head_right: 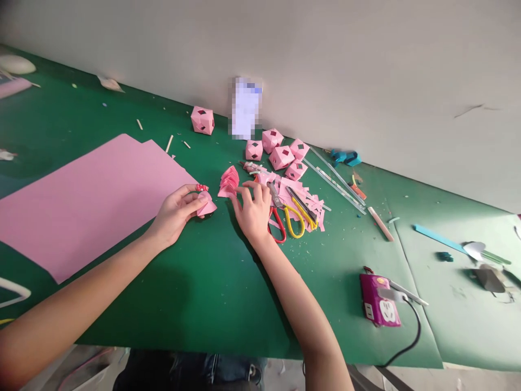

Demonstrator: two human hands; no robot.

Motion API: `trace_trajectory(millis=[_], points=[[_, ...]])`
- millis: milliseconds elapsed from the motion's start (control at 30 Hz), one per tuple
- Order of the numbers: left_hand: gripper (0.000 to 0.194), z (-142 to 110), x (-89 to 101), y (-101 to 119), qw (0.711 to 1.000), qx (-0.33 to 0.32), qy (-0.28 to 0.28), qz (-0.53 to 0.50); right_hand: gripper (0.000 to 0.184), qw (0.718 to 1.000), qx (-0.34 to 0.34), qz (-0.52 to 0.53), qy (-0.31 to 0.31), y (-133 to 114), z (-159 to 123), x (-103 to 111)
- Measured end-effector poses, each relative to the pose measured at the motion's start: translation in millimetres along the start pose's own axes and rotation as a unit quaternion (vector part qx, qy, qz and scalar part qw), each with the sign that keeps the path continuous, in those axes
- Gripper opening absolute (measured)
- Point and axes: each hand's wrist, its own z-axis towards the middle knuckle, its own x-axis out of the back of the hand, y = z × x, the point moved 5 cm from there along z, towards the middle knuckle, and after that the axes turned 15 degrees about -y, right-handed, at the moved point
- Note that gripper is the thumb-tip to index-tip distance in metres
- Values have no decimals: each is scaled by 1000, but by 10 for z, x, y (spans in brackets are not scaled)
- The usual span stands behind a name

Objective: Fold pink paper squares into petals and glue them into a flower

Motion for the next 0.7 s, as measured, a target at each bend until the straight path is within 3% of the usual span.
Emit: trace_trajectory(millis=[100,233,467,700], points=[[41,-18,-23,-29,1000,-7,-17,15,19,998,15,-36,-49,-56,154,-72],[52,-14,41,-63,1000,3,-6,7,16,994,28,-63,-82,-91,272,-115],[60,-22,53,-56,999,29,5,-15,16,999,31,9,-35,-114,29,34],[63,-68,-82,-118,994,67,-57,-67,21,994,27,97,32,-102,-267,160]])
